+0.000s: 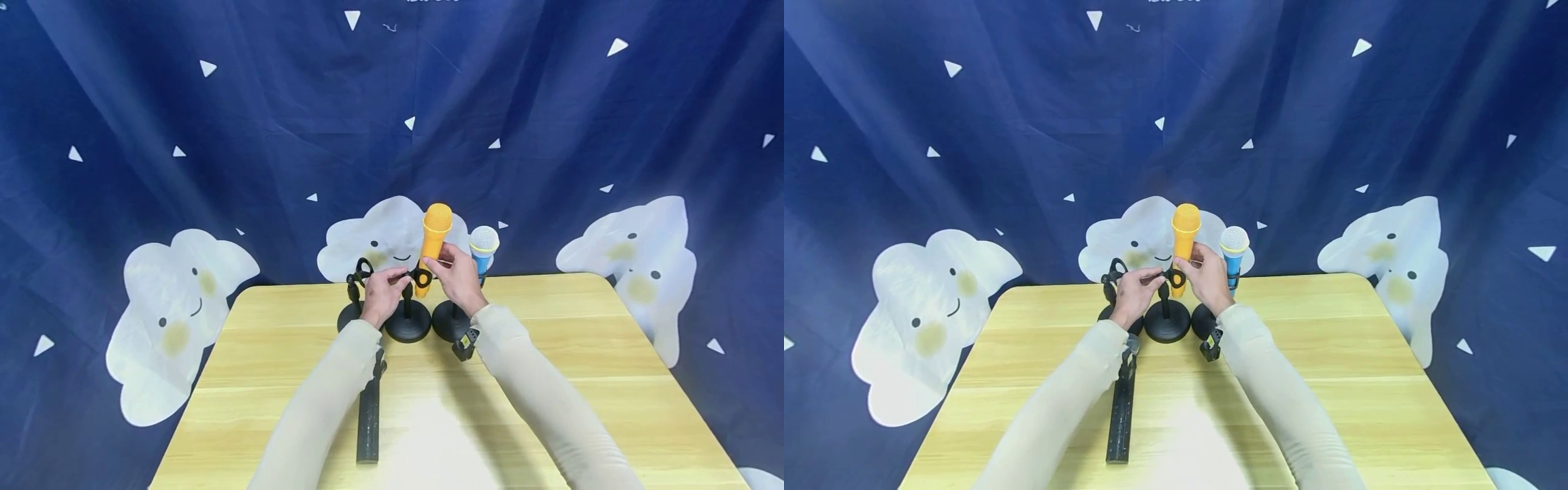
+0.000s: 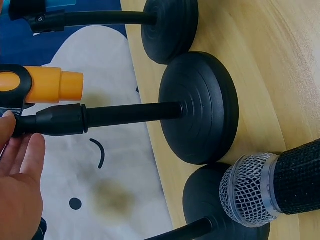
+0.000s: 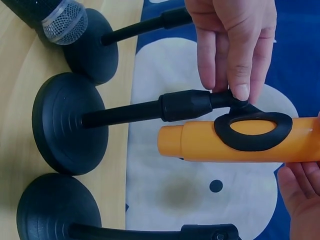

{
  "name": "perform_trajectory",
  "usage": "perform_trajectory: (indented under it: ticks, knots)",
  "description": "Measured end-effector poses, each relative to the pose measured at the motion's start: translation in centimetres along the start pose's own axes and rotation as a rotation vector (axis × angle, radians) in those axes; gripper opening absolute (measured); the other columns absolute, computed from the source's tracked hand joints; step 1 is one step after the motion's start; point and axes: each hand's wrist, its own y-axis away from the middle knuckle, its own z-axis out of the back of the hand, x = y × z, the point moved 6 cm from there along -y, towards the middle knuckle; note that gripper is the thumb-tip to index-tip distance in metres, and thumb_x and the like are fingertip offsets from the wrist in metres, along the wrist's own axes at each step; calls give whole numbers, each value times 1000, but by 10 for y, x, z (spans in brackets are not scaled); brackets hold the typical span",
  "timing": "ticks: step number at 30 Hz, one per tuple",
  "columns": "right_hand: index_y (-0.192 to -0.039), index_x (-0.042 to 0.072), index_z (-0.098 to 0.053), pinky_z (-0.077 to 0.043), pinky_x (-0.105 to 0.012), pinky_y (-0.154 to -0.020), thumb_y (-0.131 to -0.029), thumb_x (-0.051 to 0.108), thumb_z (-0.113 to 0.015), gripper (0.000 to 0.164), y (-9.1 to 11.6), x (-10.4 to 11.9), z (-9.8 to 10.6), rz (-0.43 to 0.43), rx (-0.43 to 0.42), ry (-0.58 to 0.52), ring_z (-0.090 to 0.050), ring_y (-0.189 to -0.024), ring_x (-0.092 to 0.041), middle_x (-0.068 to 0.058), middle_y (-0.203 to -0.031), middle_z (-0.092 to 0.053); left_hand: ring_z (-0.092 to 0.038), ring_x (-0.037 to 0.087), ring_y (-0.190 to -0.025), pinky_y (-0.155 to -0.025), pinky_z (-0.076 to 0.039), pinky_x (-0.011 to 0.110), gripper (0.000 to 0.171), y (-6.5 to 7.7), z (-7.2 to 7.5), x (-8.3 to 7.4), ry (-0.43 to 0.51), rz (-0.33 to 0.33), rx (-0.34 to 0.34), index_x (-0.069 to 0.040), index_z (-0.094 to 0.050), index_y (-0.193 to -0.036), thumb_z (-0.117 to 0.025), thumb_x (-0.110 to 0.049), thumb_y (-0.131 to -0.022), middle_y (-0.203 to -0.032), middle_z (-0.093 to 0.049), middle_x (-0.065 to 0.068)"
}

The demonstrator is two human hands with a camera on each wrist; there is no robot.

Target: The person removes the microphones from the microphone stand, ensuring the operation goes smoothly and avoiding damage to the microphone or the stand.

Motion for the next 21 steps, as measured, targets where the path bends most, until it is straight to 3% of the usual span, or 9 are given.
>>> perform_trajectory:
  ticks: [21]
  knots:
    - [-126, -2, -63, -53, -41, -97, -93, 17, -74, 39, 1, -3, -1, 6, -33, -103, -64, -116, -33, -20, -122, -67, -73, 21, -95, -83, -59, 31, 22, -1, 2, -3, -63, -74, 12, -5, -77, -112, -75, -12, -91, -109, -75, 10]
